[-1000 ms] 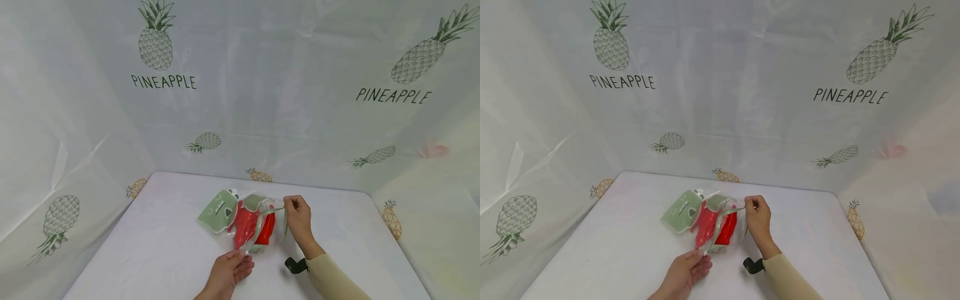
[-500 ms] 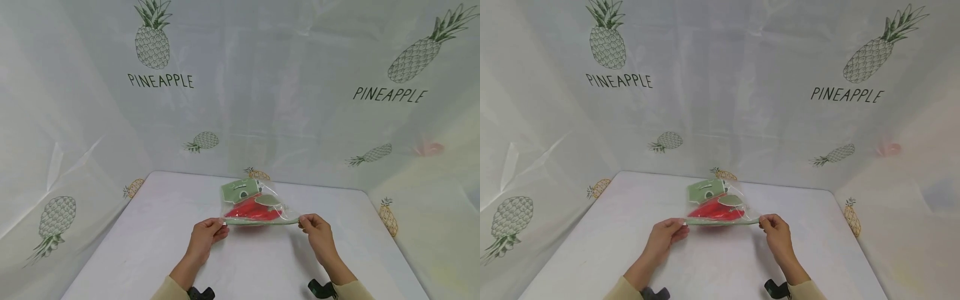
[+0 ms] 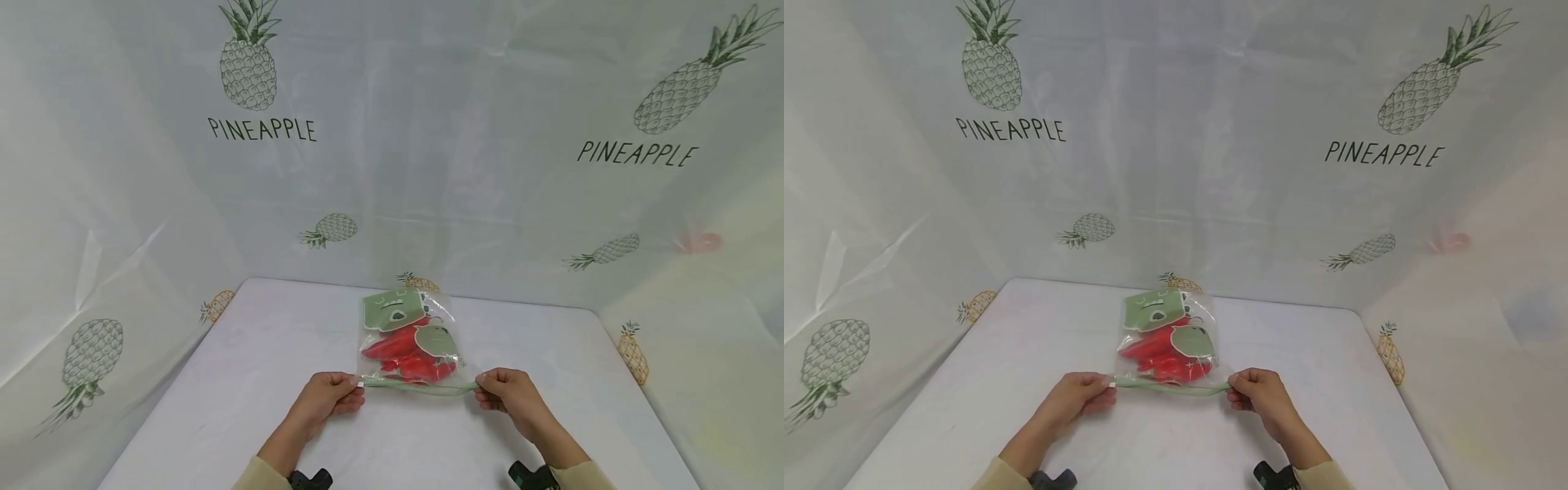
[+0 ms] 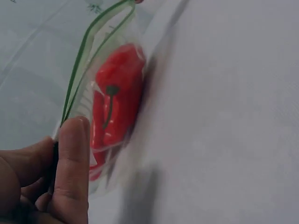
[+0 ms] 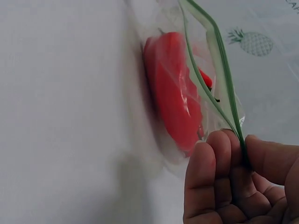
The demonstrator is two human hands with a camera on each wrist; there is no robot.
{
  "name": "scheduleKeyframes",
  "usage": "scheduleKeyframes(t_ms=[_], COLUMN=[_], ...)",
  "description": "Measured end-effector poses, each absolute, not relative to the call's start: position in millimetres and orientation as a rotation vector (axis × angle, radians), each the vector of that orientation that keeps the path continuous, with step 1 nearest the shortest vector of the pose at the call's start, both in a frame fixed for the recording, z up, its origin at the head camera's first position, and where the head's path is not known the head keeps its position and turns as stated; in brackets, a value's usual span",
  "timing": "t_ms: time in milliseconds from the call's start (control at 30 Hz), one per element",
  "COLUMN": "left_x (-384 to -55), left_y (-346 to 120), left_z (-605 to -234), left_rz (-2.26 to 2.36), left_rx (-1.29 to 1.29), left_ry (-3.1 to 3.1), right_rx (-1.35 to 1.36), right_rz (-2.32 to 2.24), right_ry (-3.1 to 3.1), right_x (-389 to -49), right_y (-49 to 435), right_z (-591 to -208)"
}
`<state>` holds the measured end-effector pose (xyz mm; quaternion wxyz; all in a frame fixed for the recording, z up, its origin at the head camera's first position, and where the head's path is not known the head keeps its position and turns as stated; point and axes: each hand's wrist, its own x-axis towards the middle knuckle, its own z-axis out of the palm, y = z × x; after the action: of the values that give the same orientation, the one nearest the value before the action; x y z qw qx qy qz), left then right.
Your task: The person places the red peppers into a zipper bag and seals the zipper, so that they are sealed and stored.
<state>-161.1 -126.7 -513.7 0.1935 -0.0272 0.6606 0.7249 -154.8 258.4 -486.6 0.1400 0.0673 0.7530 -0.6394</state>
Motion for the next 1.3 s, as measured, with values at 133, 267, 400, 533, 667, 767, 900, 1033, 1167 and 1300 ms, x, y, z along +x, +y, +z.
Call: scheduleKeyframes(t_ms=[133,267,400,533,667,767,900,1033,1167,1300], left_x=[-153,-148,-145,-146,-145,-146,-149,-150,-150,-150], left_y=[-127,-123,-117,-112,-110,-111,-115,-121,-124,-126], left_z=[-519,-519,-515,-511,-507,-505,-508,-514,-517,-517], left_rz=[1.949,1.889,1.789,1.7,1.63,1.587,1.657,1.802,1.887,1.902], left_rx=[-0.049,-0.005,0.023,0.019,0.01,0.011,-0.008,-0.038,-0.048,-0.007], left_ry=[1.918,2.024,2.218,2.378,2.492,2.552,2.474,2.227,2.002,1.871], right_rx=[0.231,0.259,0.283,0.299,0.296,0.272,0.24,0.238,0.247,0.248], right_rz=[-1.872,-1.876,-1.879,-1.895,-1.922,-1.951,-1.998,-2.033,-2.048,-2.053], right_ry=[2.194,2.201,2.189,2.166,2.117,2.052,1.95,1.881,1.857,1.839], right_x=[-154,-153,-151,-148,-147,-148,-150,-152,-152,-152], right_y=[256,255,255,255,256,259,261,263,264,265], right_z=[-490,-492,-494,-495,-496,-496,-495,-493,-493,-494])
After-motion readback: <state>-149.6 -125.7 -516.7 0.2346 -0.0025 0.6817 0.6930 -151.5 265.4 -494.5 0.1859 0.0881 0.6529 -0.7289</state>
